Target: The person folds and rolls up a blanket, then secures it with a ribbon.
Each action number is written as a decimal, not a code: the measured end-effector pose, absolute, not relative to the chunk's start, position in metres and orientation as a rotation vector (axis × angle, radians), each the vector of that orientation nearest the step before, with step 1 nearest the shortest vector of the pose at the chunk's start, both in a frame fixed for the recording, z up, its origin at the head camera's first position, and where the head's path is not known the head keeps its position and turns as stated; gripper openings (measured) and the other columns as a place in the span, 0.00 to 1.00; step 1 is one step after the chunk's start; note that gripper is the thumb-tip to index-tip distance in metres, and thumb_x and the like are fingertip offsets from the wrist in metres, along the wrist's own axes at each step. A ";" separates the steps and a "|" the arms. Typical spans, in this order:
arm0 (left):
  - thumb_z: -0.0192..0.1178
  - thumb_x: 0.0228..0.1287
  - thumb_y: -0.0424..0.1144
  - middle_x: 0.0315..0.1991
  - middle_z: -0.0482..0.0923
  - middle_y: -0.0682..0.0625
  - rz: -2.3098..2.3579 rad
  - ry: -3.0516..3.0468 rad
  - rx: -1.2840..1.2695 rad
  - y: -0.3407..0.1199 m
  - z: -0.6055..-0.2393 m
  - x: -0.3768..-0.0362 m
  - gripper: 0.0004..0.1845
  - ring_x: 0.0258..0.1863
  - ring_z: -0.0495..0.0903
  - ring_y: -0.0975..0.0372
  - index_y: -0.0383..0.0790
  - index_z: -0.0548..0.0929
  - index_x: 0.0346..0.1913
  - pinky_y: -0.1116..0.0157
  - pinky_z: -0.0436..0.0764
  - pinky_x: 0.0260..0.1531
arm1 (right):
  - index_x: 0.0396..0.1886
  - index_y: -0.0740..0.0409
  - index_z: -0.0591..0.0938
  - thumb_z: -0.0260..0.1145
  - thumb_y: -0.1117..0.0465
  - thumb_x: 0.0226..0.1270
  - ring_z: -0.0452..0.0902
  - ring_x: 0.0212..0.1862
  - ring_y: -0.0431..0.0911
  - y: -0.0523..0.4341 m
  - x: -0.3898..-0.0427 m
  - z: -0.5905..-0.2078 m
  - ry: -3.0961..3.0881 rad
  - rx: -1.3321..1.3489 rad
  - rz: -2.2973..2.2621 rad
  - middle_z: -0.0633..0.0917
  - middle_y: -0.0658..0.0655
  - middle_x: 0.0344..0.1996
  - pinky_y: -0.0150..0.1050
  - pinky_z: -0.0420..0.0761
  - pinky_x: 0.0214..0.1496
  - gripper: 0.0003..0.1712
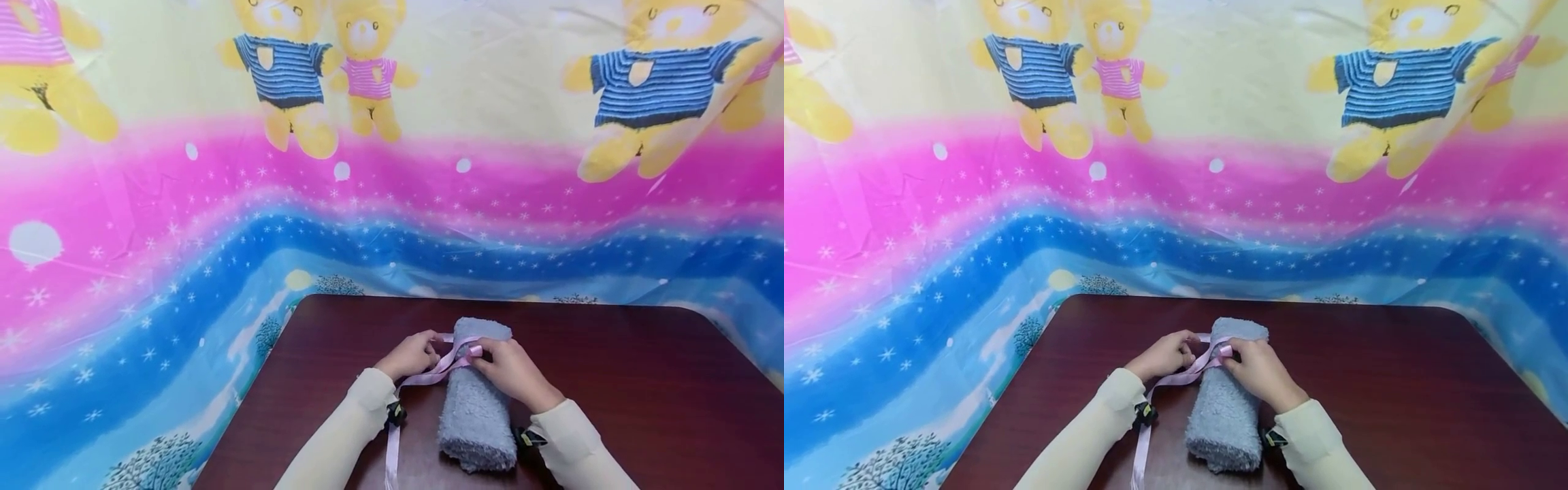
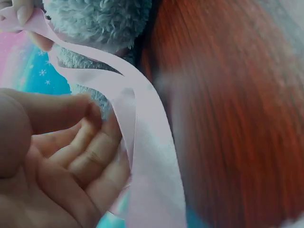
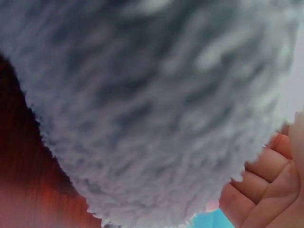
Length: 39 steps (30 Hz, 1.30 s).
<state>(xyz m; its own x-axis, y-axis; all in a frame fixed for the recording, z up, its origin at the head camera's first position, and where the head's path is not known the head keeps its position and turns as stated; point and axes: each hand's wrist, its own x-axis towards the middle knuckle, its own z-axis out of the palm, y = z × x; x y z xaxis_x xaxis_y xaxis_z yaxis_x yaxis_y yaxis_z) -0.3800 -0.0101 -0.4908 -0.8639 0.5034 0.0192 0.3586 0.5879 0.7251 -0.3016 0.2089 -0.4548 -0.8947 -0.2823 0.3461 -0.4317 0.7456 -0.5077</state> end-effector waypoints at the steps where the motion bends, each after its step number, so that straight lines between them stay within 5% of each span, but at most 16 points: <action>1: 0.61 0.65 0.31 0.31 0.80 0.53 1.163 2.623 0.728 -0.009 -0.491 -0.381 0.19 0.30 0.79 0.64 0.37 0.77 0.58 0.66 0.78 0.35 | 0.37 0.48 0.85 0.72 0.60 0.62 0.60 0.17 0.36 0.209 -0.302 -0.454 -2.698 0.562 0.874 0.70 0.42 0.14 0.34 0.66 0.22 0.05; 8: 0.66 0.59 0.28 0.32 0.81 0.54 1.113 2.607 0.749 -0.002 -0.492 -0.380 0.25 0.32 0.79 0.67 0.38 0.75 0.60 0.69 0.77 0.35 | 0.35 0.47 0.84 0.71 0.60 0.63 0.63 0.19 0.35 0.212 -0.303 -0.455 -2.699 0.595 0.860 0.73 0.40 0.17 0.34 0.68 0.25 0.04; 16: 0.51 0.67 0.25 0.27 0.78 0.48 1.362 2.494 0.673 -0.008 -0.486 -0.376 0.19 0.22 0.77 0.62 0.34 0.73 0.60 0.66 0.76 0.24 | 0.32 0.45 0.83 0.71 0.60 0.62 0.63 0.20 0.36 0.213 -0.304 -0.455 -2.696 0.593 0.840 0.72 0.41 0.16 0.35 0.67 0.26 0.05; 21: 0.54 0.73 0.37 0.29 0.78 0.42 1.403 2.443 0.684 -0.019 -0.478 -0.370 0.17 0.17 0.73 0.60 0.35 0.73 0.60 0.64 0.77 0.20 | 0.35 0.47 0.85 0.71 0.61 0.62 0.66 0.22 0.38 0.214 -0.304 -0.455 -2.714 0.564 0.866 0.77 0.41 0.21 0.36 0.68 0.27 0.04; 26: 0.67 0.61 0.52 0.31 0.78 0.52 1.133 2.620 0.827 -0.033 -0.463 -0.364 0.30 0.26 0.76 0.64 0.40 0.75 0.61 0.65 0.77 0.28 | 0.33 0.45 0.83 0.71 0.60 0.63 0.67 0.22 0.39 0.215 -0.307 -0.455 -2.701 0.531 0.913 0.77 0.41 0.21 0.35 0.69 0.26 0.05; 33: 0.60 0.64 0.37 0.25 0.78 0.58 0.842 2.809 0.920 -0.053 -0.454 -0.352 0.11 0.22 0.72 0.67 0.43 0.85 0.48 0.67 0.74 0.25 | 0.28 0.44 0.81 0.70 0.59 0.64 0.64 0.19 0.39 0.218 -0.312 -0.456 -2.702 0.507 1.034 0.73 0.44 0.16 0.34 0.68 0.22 0.07; 39: 0.53 0.66 0.35 0.22 0.77 0.60 0.700 2.907 0.905 -0.074 -0.438 -0.342 0.11 0.17 0.70 0.66 0.47 0.87 0.38 0.66 0.72 0.22 | 0.28 0.46 0.81 0.69 0.59 0.65 0.65 0.18 0.40 0.225 -0.317 -0.450 -2.732 0.489 1.065 0.74 0.45 0.16 0.35 0.69 0.21 0.06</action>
